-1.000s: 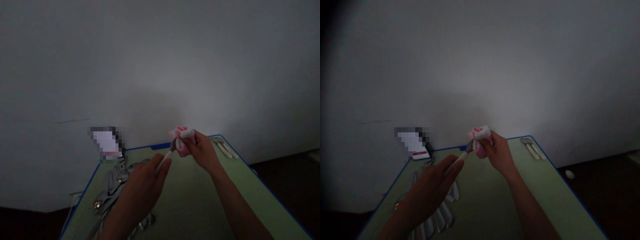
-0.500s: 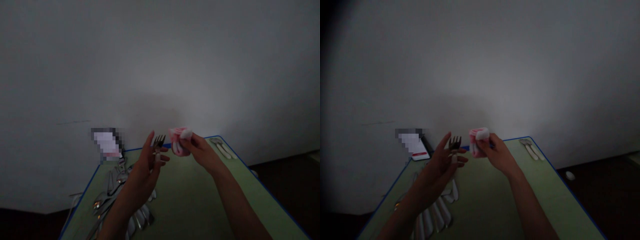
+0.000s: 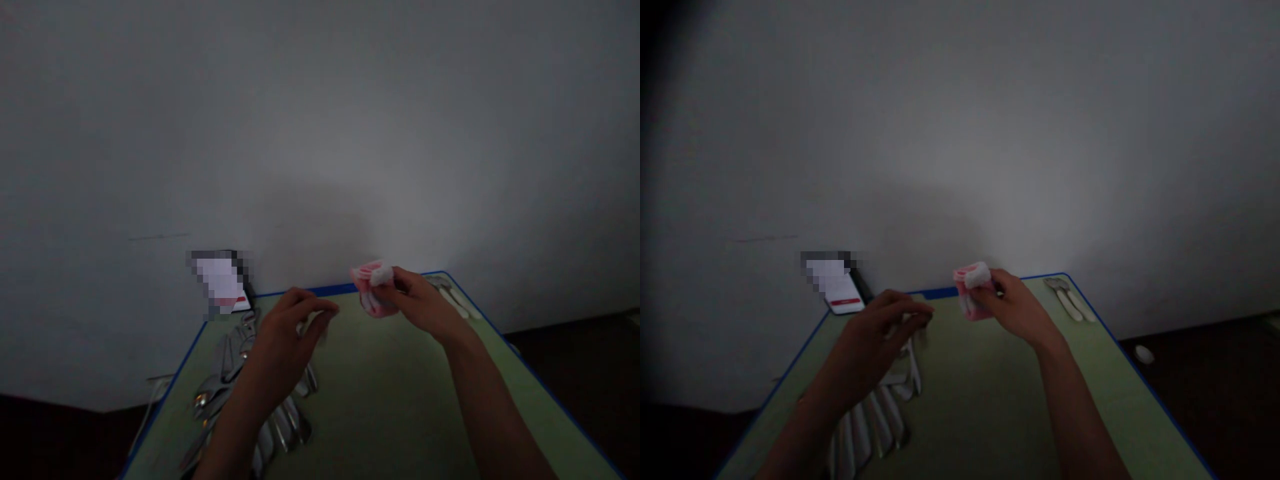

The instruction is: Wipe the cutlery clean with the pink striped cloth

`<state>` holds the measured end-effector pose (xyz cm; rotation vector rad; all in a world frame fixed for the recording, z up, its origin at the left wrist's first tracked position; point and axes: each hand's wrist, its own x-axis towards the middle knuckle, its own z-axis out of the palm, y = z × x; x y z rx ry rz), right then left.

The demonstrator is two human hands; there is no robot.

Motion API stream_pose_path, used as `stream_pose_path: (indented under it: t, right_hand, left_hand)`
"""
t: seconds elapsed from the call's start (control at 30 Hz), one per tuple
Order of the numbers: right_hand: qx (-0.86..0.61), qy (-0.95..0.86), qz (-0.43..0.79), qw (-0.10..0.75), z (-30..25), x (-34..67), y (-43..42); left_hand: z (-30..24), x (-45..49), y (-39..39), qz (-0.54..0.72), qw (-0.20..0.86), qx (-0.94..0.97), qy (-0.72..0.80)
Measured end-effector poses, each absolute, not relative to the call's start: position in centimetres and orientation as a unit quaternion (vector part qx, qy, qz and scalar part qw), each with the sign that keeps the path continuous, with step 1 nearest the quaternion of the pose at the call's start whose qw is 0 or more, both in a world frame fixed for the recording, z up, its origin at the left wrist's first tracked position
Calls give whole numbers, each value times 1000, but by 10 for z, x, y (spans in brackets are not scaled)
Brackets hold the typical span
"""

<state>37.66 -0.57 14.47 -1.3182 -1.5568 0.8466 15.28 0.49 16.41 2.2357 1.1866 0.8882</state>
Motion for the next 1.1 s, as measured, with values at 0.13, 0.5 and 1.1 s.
stream_pose_path:
  t: [0.13,0.5,1.1]
  right_hand:
    - [-523,-683,354,366,147,378,-12]
    - [-386,-774,423,271,161,359,-21]
    - [-504,-785,321,161,172,353,-29]
  left_hand:
    - [162,151,6,341,246,783,458]
    - [168,158,-1,369,304,739,474]
    - [164,153,-4,188,112,891,399]
